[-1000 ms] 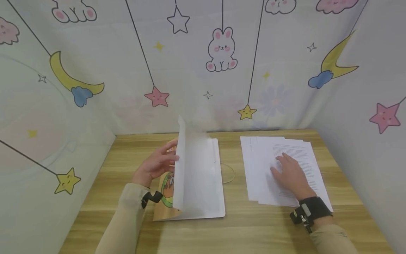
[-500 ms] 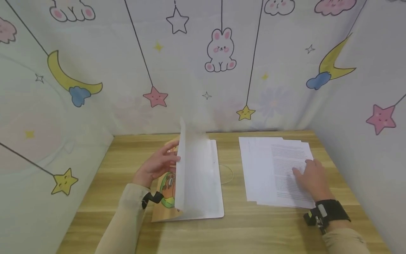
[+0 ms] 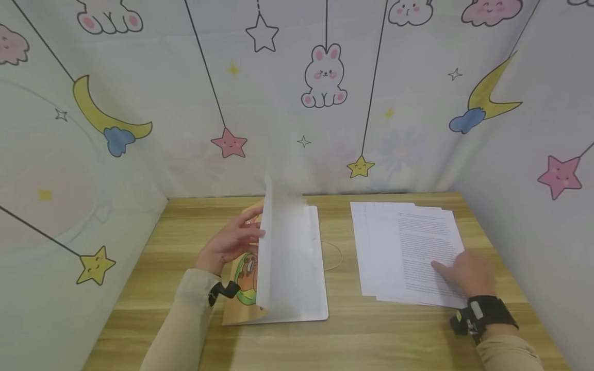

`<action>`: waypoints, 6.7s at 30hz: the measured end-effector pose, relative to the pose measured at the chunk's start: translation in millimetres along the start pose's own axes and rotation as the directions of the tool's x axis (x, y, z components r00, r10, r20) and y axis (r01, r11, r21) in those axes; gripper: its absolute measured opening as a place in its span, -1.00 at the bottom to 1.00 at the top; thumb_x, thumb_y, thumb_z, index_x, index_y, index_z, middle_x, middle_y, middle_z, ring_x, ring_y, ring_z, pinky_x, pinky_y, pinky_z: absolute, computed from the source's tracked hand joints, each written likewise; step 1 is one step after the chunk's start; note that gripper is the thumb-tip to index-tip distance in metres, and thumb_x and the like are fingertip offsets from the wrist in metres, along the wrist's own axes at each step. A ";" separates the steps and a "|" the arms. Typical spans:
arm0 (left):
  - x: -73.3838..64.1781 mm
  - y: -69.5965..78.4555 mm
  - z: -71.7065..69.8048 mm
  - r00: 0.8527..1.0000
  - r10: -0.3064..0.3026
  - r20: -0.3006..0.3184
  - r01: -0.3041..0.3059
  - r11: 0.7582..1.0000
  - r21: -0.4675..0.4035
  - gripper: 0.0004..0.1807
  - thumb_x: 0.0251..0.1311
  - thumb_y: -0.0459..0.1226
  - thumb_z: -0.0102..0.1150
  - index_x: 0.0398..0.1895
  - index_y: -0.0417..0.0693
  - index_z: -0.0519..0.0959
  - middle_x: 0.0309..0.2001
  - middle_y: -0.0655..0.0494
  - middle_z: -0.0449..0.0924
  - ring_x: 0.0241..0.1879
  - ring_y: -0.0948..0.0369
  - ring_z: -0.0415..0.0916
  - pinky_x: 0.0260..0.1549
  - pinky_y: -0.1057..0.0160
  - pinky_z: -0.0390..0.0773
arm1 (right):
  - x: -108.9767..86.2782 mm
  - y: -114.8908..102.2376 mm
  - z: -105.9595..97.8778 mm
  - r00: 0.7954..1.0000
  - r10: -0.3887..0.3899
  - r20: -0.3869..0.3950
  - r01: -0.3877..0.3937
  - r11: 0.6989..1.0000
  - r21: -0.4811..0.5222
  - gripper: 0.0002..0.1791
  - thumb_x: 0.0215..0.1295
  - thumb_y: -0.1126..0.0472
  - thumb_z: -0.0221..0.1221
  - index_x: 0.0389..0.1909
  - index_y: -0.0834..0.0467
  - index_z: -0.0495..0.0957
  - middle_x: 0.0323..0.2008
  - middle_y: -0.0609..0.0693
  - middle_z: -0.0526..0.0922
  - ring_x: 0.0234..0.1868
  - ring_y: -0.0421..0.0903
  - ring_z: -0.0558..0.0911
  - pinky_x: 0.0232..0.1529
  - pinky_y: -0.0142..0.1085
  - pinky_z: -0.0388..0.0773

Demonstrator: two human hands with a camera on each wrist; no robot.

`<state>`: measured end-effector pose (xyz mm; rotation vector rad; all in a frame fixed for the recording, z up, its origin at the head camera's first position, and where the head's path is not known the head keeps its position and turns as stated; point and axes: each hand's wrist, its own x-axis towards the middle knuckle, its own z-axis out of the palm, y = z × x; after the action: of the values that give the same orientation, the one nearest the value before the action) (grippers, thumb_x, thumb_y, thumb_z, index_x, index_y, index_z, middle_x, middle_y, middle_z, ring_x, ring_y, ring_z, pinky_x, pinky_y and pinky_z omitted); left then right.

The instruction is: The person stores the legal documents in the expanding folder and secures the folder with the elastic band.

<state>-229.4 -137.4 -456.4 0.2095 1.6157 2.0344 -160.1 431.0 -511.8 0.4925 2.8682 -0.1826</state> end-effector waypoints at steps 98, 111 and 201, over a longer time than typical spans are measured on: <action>3.5 -4.6 -0.4 1.000 -0.006 0.013 0.006 1.000 0.017 -0.16 0.37 -0.49 0.18 0.66 0.06 0.15 0.00 -0.04 0.53 -0.14 0.08 0.68 -0.16 0.00 0.74 | -3.7 36.0 4.0 0.984 0.180 0.011 -0.138 0.711 0.690 -0.21 0.69 -0.09 -0.09 0.54 0.50 0.11 0.18 0.43 0.46 -0.09 0.12 0.51 -0.41 -0.28 0.51; 3.3 -7.6 4.0 1.000 -0.018 -0.017 0.019 0.999 0.027 -0.18 0.40 -0.48 0.18 0.66 0.09 0.15 -0.06 0.00 0.43 -0.20 0.11 0.62 -0.18 0.04 0.72 | -9.8 14.4 -6.9 0.993 0.122 0.002 -0.078 0.624 0.778 -0.16 0.66 -0.17 -0.08 0.61 0.39 0.06 0.23 0.40 0.49 -0.30 -0.24 0.62 -0.35 -0.28 0.66; 7.0 -5.4 9.3 0.999 -0.009 0.045 0.010 1.000 -0.013 -0.16 0.39 -0.51 0.15 0.68 0.01 0.12 -0.19 0.02 0.49 -0.19 0.05 0.76 -0.25 0.06 0.76 | -57.2 -176.5 -26.3 0.957 -0.285 -0.049 0.187 0.482 0.856 -0.52 0.60 0.04 0.16 0.25 0.35 0.50 -0.17 0.14 0.80 -0.30 -0.06 0.80 -0.35 -0.29 0.72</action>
<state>-229.7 -125.2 -460.3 0.2401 1.5730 2.0183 -173.2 252.0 -457.8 0.1887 2.5113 -1.6893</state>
